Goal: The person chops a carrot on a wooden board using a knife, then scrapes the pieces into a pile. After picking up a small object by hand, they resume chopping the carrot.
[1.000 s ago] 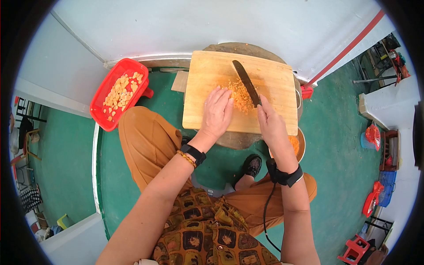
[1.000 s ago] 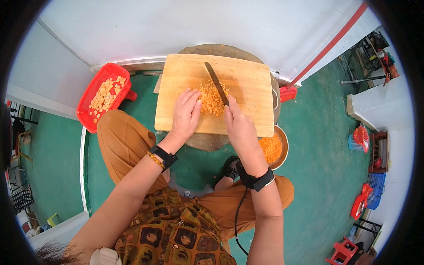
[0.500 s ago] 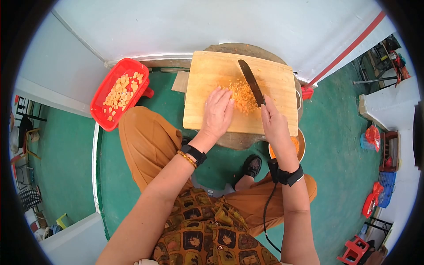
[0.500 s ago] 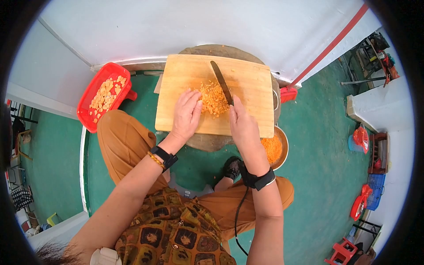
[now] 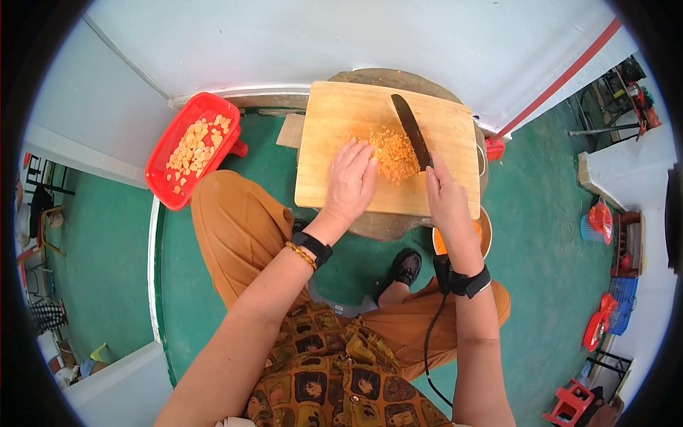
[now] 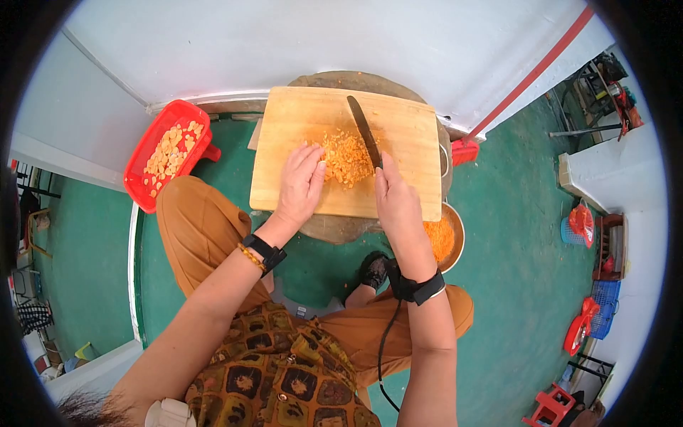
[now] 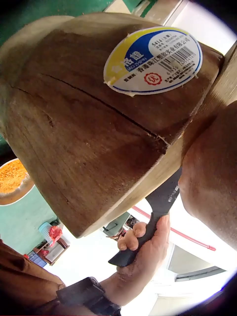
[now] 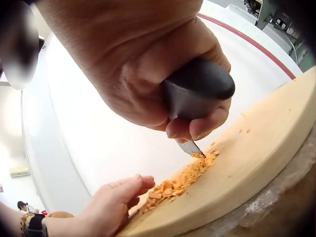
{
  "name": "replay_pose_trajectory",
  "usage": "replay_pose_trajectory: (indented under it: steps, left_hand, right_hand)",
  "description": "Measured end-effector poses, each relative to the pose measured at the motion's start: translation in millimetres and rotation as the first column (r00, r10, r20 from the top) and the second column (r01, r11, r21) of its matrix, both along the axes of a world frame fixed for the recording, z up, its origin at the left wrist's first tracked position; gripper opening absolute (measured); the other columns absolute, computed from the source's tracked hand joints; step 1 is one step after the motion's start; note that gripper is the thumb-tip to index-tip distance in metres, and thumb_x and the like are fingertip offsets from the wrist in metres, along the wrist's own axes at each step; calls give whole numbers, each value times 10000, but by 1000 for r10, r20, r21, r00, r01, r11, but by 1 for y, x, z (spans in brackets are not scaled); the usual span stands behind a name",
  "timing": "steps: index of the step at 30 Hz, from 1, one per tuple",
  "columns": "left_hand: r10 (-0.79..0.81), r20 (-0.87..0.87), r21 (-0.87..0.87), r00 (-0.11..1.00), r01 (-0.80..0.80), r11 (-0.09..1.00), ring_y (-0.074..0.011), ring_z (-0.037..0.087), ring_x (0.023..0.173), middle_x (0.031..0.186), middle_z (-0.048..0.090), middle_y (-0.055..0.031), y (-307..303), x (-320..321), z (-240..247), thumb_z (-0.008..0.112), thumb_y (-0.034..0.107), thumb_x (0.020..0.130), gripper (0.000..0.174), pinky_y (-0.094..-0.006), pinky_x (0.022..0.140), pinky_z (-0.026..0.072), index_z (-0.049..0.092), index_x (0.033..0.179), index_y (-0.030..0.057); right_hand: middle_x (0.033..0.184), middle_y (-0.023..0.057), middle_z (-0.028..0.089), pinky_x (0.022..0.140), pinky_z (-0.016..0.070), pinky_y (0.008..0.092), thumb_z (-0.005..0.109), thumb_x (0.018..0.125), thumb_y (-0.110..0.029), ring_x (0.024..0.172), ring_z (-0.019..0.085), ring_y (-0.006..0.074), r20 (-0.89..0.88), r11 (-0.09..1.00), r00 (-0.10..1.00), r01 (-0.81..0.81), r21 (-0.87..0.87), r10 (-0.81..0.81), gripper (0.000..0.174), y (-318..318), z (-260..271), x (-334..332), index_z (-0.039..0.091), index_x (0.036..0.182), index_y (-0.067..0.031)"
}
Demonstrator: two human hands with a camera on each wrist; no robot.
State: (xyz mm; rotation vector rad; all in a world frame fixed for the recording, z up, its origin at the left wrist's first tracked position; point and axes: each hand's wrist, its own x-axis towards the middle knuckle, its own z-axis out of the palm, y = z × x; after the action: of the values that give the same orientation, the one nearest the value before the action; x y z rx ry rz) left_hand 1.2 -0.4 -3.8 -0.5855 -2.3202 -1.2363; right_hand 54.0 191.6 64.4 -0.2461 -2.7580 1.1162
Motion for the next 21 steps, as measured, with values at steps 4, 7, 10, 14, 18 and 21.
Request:
replay_pose_trajectory:
  steps: [4, 7, 10, 14, 18, 21]
  left_hand:
    - [0, -10, -4, 1000, 0, 1000, -454, 532, 1223, 1227, 627, -242, 0, -1, -1, 555, 151, 984, 292, -495, 1075, 397, 634, 1184, -47]
    - [-6, 1, 16, 1000, 6, 1000, -451, 529, 1227, 1228, 628, -240, 0, -1, 0, 557, 152, 984, 293, -494, 1074, 396, 634, 1185, -46]
    - [-1, 4, -5, 1000, 1, 1000, -447, 529, 1228, 1225, 629, -239, 0, -1, 0, 558, 148, 982, 288, -493, 1074, 395, 636, 1179, -46]
    - [6, -2, 4, 1000, -5, 1000, -445, 529, 1228, 1220, 629, -236, 1, -1, -1, 563, 146, 977, 287, -494, 1074, 393, 632, 1179, -45]
    - [23, -22, -22, 999, -24, 999, -444, 547, 1203, 1204, 639, -231, 1, -1, 2, 572, 136, 979, 269, -486, 1072, 411, 641, 1163, -48]
    - [23, -23, -37, 999, -24, 999, -447, 540, 1208, 1213, 632, -233, 1, 0, 0, 581, 128, 967, 274, -493, 1067, 409, 634, 1171, -47]
  right_hand:
    - [970, 308, 673, 788, 520, 510, 509, 1033, -252, 919, 665, 477, 70, 999, 997, 31, -28, -29, 402, -2, 13, 0, 541, 1396, -84]
    - [969, 308, 673, 782, 522, 508, 509, 1034, -252, 919, 670, 471, -73, 1000, 997, 0, 4, 0, 403, 2, 0, -1, 540, 1398, -83]
    - [971, 311, 670, 782, 522, 506, 506, 1035, -249, 923, 668, 473, -37, 998, 999, -22, 64, 24, 401, 3, -3, 0, 542, 1395, -75]
    - [973, 312, 671, 784, 520, 510, 510, 1032, -241, 922, 658, 486, 8, 1000, 1000, 14, -1, -14, 395, -1, 10, 1, 547, 1383, -63]
    - [997, 310, 672, 794, 521, 492, 510, 1032, -234, 934, 663, 477, -58, 999, 998, -10, 39, 12, 398, 7, -5, -1, 543, 1386, -57]
    - [1036, 306, 669, 814, 520, 461, 509, 1030, -229, 966, 668, 456, 10, 998, 1000, 23, -64, -22, 405, 7, 4, -1, 538, 1386, -40]
